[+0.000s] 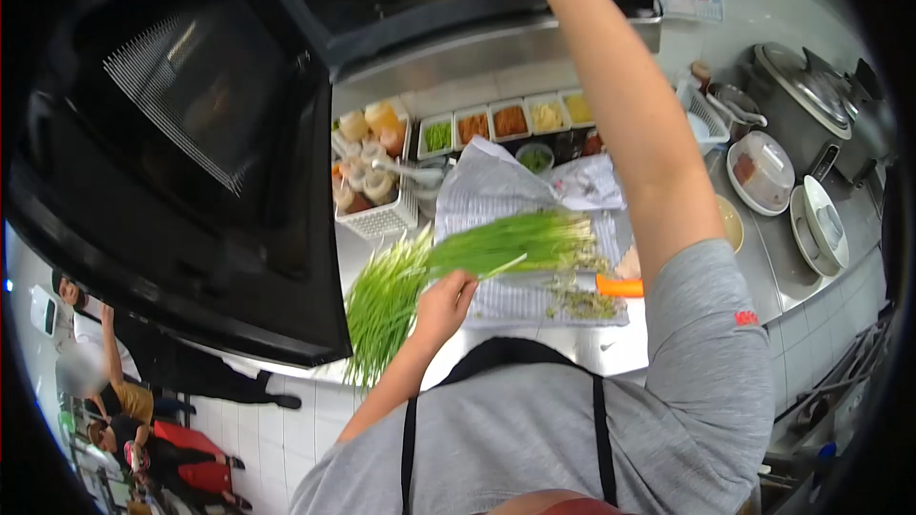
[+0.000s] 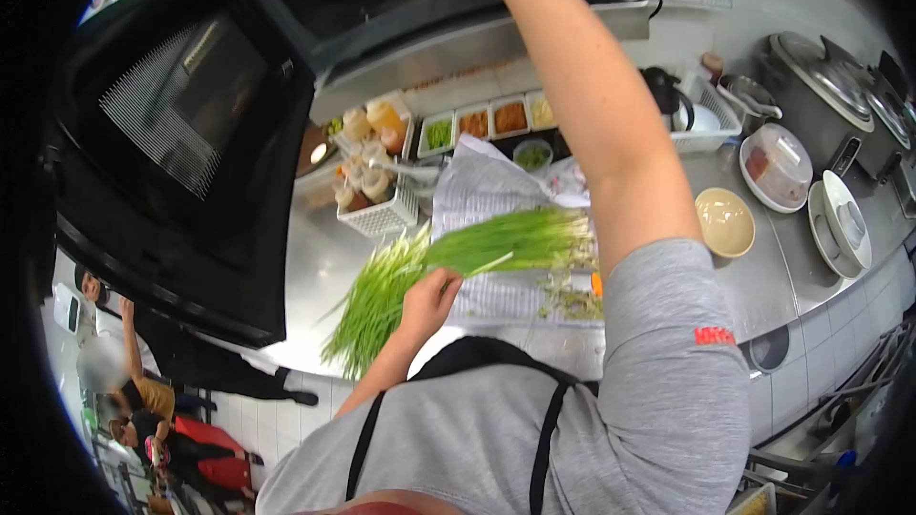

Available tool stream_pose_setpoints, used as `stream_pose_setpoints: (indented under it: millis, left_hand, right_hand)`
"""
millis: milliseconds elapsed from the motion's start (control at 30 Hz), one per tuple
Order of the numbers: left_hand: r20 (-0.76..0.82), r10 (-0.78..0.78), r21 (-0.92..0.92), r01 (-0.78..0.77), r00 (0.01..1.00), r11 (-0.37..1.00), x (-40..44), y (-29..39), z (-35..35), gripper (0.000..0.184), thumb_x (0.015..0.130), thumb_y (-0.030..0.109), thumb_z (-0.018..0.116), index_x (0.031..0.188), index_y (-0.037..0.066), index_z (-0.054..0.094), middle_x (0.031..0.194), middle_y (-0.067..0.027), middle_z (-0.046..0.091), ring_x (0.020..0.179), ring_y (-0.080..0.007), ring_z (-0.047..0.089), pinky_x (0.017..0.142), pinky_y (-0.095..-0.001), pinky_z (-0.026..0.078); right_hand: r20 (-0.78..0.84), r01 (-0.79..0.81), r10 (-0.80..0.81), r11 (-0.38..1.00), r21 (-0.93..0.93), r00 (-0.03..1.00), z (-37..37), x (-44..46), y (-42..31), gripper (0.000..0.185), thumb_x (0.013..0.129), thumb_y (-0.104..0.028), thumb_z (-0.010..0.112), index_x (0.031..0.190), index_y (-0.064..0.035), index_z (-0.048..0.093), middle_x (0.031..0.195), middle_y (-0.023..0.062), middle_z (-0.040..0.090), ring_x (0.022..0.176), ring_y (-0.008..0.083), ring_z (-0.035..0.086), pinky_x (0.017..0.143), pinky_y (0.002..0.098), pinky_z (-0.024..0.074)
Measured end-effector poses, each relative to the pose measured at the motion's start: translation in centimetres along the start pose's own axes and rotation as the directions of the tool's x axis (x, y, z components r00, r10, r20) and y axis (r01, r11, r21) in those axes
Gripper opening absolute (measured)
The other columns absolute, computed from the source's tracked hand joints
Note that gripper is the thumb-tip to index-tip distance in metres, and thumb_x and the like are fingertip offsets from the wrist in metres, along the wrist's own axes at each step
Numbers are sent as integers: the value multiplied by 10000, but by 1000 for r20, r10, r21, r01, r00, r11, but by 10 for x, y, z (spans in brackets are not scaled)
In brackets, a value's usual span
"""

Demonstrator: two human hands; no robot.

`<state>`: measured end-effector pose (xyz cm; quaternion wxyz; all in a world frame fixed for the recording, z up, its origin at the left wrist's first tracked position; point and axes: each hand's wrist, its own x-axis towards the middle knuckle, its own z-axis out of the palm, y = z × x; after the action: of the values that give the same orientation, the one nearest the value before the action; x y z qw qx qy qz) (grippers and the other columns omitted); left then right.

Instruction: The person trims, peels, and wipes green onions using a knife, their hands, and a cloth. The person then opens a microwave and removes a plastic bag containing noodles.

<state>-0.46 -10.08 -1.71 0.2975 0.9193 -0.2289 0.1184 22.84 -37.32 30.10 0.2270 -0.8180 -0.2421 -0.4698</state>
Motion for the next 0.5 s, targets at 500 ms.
stream_pose_setpoints:
  millis: [500]
  left_hand:
    - [11, 77, 246, -77, 997, 966, 9, -38, 35, 400, 865, 252, 558, 1224, 84, 506, 1296, -119, 428, 1210, -322, 385, 1003, -514, 291]
  right_hand:
    - [142, -547, 547, 836, -45, 825, 21, 30, -1, 331, 869, -26, 405, 1182, 39, 490, 1147, 282, 540, 1093, 366, 533, 927, 406, 438]
